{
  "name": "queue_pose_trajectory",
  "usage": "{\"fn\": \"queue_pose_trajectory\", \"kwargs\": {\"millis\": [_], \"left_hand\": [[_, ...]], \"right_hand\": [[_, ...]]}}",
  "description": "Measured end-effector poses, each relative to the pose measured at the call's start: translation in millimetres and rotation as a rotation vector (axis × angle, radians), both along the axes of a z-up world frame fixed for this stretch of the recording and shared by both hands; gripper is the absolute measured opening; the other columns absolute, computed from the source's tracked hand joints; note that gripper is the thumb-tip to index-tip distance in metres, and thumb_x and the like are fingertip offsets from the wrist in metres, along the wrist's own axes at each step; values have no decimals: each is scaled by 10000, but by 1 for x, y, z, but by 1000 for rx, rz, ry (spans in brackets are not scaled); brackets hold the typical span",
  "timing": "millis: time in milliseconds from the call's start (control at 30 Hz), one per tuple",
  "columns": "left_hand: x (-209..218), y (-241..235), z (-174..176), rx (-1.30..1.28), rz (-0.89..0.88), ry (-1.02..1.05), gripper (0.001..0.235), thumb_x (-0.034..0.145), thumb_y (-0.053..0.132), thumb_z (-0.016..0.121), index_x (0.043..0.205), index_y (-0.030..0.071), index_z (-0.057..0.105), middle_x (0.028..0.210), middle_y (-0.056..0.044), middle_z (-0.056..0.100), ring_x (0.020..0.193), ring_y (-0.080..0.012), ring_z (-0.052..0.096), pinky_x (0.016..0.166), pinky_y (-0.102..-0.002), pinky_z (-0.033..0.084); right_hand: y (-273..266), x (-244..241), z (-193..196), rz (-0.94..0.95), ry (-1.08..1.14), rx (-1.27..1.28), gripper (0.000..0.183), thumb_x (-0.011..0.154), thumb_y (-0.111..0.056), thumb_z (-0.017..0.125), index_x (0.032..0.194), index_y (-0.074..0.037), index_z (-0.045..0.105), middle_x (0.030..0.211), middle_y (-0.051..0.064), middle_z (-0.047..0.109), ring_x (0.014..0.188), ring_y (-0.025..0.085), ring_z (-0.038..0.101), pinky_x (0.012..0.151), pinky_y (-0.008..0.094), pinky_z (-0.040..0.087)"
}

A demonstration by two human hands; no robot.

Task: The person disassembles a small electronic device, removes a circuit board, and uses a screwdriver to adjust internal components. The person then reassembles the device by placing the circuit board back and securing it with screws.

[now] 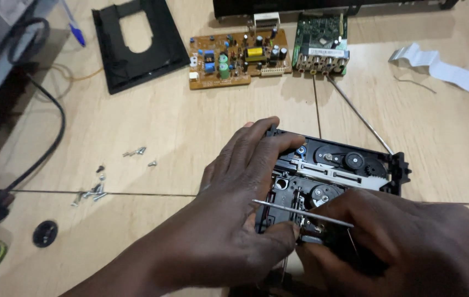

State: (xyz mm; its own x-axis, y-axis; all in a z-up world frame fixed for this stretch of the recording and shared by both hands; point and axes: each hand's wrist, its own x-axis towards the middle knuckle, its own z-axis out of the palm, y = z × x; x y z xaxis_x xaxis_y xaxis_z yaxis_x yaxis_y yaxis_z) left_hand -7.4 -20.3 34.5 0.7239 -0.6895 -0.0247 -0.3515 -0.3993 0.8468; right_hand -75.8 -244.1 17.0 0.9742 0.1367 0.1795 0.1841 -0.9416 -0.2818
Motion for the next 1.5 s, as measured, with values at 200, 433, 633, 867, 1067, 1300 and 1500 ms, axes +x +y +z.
{"fn": "queue_pose_trajectory", "kwargs": {"millis": [200, 433, 633, 867, 1067, 1300, 1500], "left_hand": [[3, 11, -1, 22, -102, -85, 789, 875, 414, 586, 1548, 180, 247, 1697, -216, 96, 1601, -393, -62, 1150, -570, 96], [2, 5, 0, 59, -115, -86, 1024, 835, 387, 688, 1611, 126, 71, 1715, -251, 4, 1584, -437, -116, 1179, -553, 24], [1, -1, 5, 83, -56, 13, 980, 793, 282, 696, 1610, 202, 161, 1740, -156, 5, 1591, -367, -162, 1133, -560, 5], [-5, -3, 6, 103, -8, -66, 880, 805, 342, 707, 1561, 202, 280, 1732, -182, 50, 1581, -435, -111, 1105, -638, 56], [-17, -14, 21, -42, -28, -495, 366, 841, 238, 779, 1140, 112, 609, 1323, -130, 520, 1231, -335, 471, 952, -435, 461], [-20, -18, 10, -31, -118, -528, 253, 900, 210, 742, 1113, 134, 629, 1143, -104, 553, 1002, -299, 537, 811, -439, 470], [-22, -22, 6, -6, -108, -549, 249, 899, 246, 745, 1116, 190, 634, 1076, -75, 546, 949, -290, 501, 789, -432, 418]], "right_hand": [[1, -5, 6, -50, 131, -19, 308, 659, -631, 831, 883, -434, 757, 613, -142, 825, 490, 100, 777, 496, 343, 557], [4, -5, 10, 20, 16, 12, 255, 720, -590, 797, 824, -366, 734, 498, -122, 746, 393, 100, 700, 412, 344, 497], [-20, 7, 18, 16, 221, -15, 457, 639, -708, 891, 1062, -559, 805, 298, -60, 601, 269, 129, 522, 356, 318, 446], [-47, 15, 30, -22, 155, 16, 304, 767, -589, 752, 1026, -433, 787, 350, -22, 569, 318, 157, 507, 410, 336, 413], [-67, 17, 37, -48, 70, 76, 252, 920, -446, 586, 982, -282, 767, 412, 22, 530, 378, 190, 489, 473, 358, 373], [-92, 26, 43, -53, -42, 65, 309, 1059, -247, 480, 939, -116, 733, 492, 70, 506, 431, 217, 471, 546, 377, 353], [-118, 26, 18, -46, -91, 75, 259, 1047, -284, 562, 937, -63, 640, 566, 49, 492, 445, 177, 456, 506, 327, 314]]}}
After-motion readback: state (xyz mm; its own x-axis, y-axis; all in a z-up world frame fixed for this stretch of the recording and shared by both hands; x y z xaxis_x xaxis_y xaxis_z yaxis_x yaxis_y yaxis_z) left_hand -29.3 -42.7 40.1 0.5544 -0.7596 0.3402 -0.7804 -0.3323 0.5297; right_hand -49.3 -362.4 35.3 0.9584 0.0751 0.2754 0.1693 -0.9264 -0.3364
